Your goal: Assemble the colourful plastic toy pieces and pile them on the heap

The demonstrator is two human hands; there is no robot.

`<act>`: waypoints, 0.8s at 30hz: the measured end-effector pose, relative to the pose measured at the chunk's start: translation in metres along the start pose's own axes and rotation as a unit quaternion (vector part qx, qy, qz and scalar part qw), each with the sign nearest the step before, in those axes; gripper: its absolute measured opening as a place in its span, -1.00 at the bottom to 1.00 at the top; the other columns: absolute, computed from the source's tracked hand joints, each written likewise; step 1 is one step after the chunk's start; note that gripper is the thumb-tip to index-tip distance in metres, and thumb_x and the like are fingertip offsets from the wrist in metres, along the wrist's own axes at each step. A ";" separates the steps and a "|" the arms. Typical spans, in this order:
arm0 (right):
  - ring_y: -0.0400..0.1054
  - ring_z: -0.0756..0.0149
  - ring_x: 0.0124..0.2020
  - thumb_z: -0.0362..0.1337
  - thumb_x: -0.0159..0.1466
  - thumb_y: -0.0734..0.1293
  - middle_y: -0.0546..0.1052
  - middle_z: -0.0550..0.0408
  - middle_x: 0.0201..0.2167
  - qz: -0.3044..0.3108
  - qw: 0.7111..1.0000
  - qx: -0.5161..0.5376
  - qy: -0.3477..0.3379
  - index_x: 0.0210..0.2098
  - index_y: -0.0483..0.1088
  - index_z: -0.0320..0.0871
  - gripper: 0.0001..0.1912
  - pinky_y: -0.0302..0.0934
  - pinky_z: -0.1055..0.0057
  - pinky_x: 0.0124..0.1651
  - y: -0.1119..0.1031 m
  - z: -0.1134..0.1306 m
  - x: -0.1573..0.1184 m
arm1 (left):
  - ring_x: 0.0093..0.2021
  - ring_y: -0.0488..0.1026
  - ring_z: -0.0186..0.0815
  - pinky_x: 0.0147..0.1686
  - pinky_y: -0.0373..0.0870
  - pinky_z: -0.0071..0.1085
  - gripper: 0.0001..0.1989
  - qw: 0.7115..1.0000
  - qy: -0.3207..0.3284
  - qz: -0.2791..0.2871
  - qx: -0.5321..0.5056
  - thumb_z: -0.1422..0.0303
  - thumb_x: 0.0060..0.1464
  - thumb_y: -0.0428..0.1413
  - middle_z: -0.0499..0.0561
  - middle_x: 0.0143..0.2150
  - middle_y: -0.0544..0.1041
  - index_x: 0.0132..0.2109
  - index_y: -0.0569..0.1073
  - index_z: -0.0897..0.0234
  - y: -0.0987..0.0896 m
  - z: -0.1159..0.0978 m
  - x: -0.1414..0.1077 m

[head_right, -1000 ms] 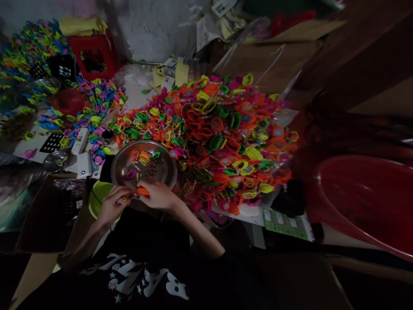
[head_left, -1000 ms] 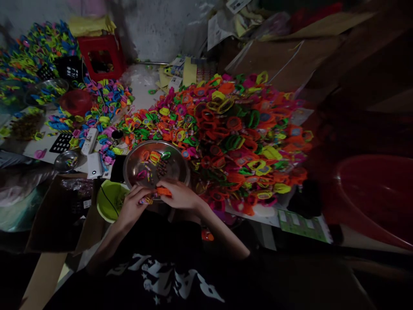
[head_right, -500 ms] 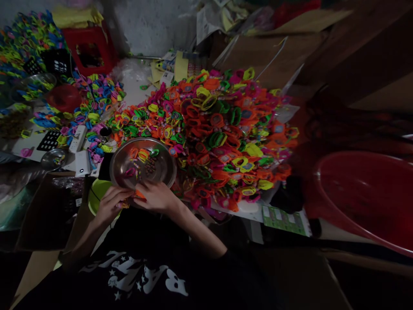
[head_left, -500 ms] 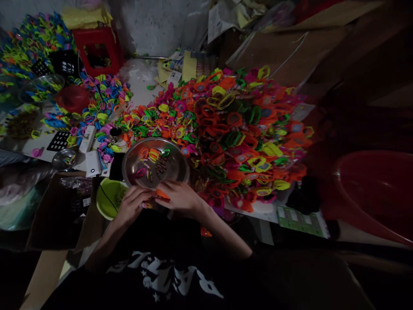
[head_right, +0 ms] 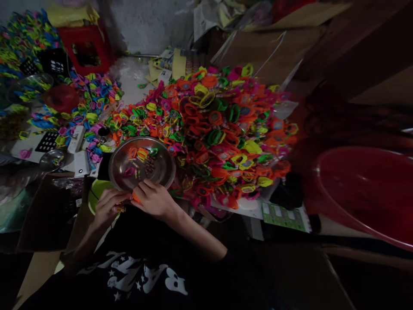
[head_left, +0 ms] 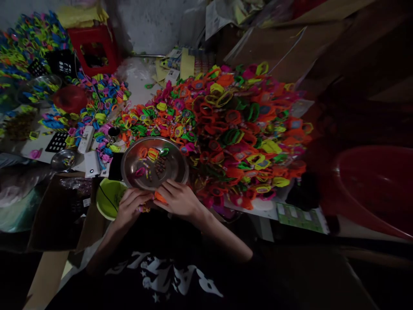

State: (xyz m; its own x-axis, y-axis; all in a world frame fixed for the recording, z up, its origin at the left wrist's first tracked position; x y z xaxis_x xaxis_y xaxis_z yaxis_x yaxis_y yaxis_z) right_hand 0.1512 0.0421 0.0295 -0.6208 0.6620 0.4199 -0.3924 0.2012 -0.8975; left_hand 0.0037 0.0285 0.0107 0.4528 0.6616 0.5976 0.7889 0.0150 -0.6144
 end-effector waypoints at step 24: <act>0.29 0.28 -0.30 -0.27 0.34 0.17 0.47 0.04 -0.43 0.067 0.997 0.039 -0.011 -0.37 0.36 -0.18 -0.79 0.18 0.39 -0.33 0.017 0.002 -0.014 | -0.22 0.45 -0.27 -0.26 0.38 -0.35 -0.67 0.996 -0.078 -0.010 -0.050 0.19 0.24 -0.09 0.08 -0.23 0.54 -0.10 0.50 0.24 0.021 0.011 -0.014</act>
State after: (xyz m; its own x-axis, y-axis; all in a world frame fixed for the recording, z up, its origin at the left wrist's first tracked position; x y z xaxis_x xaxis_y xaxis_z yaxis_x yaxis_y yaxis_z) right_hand 0.1515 0.0348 0.0084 -0.6856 0.6633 0.2998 -0.3551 0.0547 -0.9332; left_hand 0.0094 0.0282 -0.0160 0.3733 0.7699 0.5177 0.8379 -0.0404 -0.5443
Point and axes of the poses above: each hand's wrist, its own x-axis towards the middle knuckle, its own y-axis out of the palm, z = x × y, the point moved 5 cm from there along x, towards the middle knuckle
